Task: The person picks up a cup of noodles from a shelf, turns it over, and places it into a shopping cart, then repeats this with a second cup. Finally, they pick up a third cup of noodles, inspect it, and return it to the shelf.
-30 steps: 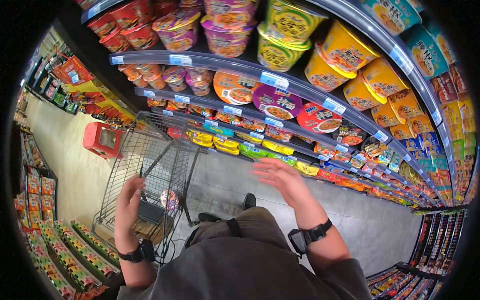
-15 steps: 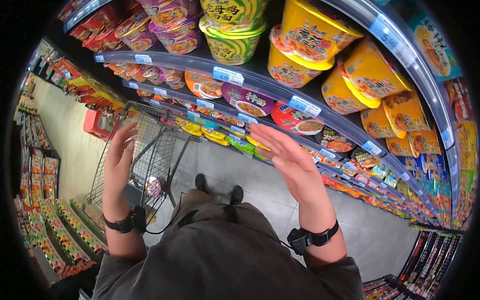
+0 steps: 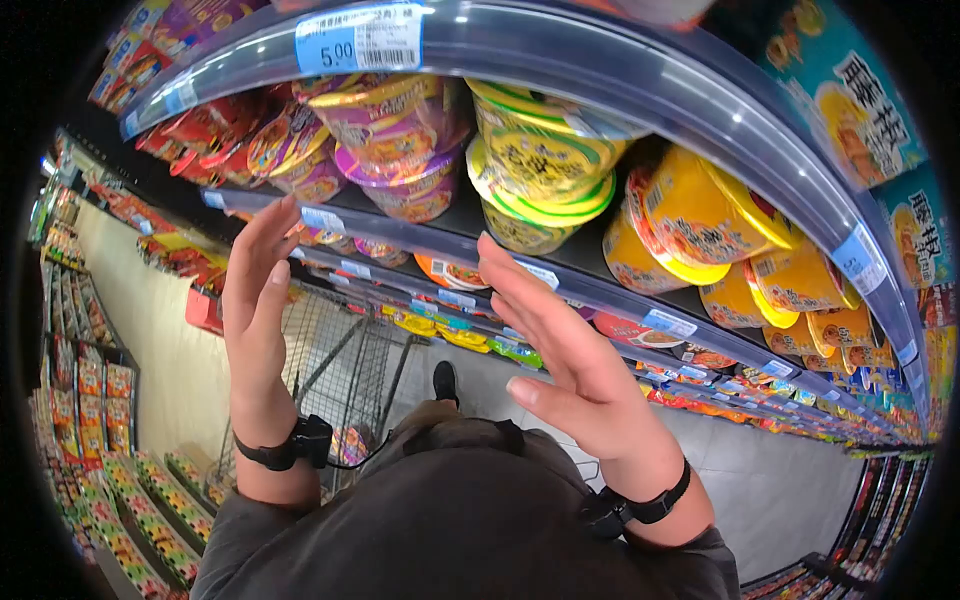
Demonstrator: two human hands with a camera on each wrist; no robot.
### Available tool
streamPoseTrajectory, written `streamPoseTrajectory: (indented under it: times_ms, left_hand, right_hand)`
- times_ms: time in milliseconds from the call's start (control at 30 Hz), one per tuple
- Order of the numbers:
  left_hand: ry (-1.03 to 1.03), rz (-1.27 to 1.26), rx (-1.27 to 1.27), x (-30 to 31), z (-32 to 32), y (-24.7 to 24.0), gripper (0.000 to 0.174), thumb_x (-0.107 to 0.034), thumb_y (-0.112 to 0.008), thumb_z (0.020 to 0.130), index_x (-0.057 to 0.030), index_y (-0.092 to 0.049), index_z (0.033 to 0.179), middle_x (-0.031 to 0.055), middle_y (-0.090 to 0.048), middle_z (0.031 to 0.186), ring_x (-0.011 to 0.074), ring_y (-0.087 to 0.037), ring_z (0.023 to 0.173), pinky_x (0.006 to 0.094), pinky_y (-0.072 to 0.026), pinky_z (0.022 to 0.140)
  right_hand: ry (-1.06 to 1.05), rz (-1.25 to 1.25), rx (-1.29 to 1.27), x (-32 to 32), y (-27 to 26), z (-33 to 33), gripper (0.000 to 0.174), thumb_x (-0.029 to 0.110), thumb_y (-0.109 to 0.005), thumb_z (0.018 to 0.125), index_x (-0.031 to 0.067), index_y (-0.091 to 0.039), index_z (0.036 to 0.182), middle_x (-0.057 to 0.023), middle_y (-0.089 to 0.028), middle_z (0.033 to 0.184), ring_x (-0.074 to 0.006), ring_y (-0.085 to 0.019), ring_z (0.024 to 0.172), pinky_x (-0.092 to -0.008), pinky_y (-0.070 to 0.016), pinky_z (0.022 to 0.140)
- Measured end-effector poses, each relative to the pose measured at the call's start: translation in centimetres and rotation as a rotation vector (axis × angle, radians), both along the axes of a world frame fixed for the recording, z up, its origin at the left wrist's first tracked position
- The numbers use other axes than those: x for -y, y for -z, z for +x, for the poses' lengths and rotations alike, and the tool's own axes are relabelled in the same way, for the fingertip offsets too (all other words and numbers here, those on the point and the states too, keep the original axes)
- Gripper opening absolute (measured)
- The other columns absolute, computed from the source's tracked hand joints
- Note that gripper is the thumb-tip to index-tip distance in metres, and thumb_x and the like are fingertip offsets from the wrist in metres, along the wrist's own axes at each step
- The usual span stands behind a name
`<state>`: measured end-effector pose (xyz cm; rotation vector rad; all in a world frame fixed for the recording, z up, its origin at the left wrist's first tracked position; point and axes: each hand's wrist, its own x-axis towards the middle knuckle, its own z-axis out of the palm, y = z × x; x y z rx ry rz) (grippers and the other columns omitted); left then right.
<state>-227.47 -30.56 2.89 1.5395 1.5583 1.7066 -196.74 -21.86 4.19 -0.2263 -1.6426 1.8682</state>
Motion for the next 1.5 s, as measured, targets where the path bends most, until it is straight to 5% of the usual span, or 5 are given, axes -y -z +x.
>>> streamPoseTrajectory:
  times_ms: [400, 633, 1100, 1267, 1500]
  left_hand:
    - [0.304, 0.085, 0.159, -10.5, -4.6, -2.2, 0.065, 0.006, -0.054, 0.097, 0.0068, -0.029, 0.157, 0.0211, -0.042, 0.157, 0.0305, -0.040, 0.148, 0.0424, -0.0288, 0.123]
    - [0.348, 0.061, 0.182, -10.9, -4.6, -2.6, 0.066, 0.002, -0.056, 0.098, 0.0077, -0.028, 0.157, 0.0198, -0.046, 0.152, 0.0314, -0.046, 0.143, 0.0431, -0.0334, 0.119]
    - [0.099, 0.129, 0.224, -1.2, 0.7, -3.7, 0.066, -0.020, -0.057, 0.099, 0.0098, -0.036, 0.154, 0.0202, -0.051, 0.151, 0.0284, -0.050, 0.140, 0.0431, -0.0364, 0.118]
    - [0.014, 0.091, 0.310, 5.1, 4.4, -1.3, 0.060, -0.016, -0.057, 0.101, 0.0089, -0.037, 0.152, 0.0205, -0.050, 0.152, 0.0290, -0.049, 0.141, 0.0437, -0.0355, 0.119]
    - [-0.183, -0.094, 0.328, 13.4, 9.3, 1.9, 0.059, -0.011, -0.057, 0.100, 0.0084, -0.038, 0.152, 0.0196, -0.051, 0.150, 0.0258, -0.049, 0.140, 0.0407, -0.0381, 0.116]
  right_hand:
    - [0.314, 0.350, 0.093, -3.7, -2.0, -9.5, 0.080, 0.021, -0.067, 0.084, -0.0067, -0.041, 0.154, -0.0270, -0.007, 0.172, -0.0371, -0.005, 0.161, -0.0521, -0.0065, 0.127]
    - [0.234, 0.337, 0.054, -5.1, -2.0, -9.6, 0.068, 0.012, -0.063, 0.091, -0.0017, -0.043, 0.155, -0.0277, -0.007, 0.172, -0.0341, -0.002, 0.162, -0.0470, -0.0049, 0.127]
    - [-0.077, 0.184, -0.067, -2.9, -2.2, -4.1, 0.067, 0.014, -0.063, 0.092, -0.0060, -0.045, 0.153, -0.0255, -0.014, 0.171, -0.0338, -0.012, 0.161, -0.0487, -0.0095, 0.127]
    - [-0.146, -0.165, -0.107, 0.0, 0.1, -1.2, 0.101, 0.022, -0.064, 0.094, 0.0058, 0.004, 0.167, -0.0267, -0.026, 0.168, -0.0371, -0.019, 0.159, -0.0519, -0.0096, 0.127]
    - [-0.377, -0.288, -0.001, 2.7, 5.4, 1.9, 0.092, 0.021, -0.062, 0.098, 0.0047, -0.003, 0.167, -0.0248, -0.037, 0.163, -0.0383, -0.030, 0.155, -0.0529, -0.0124, 0.127]
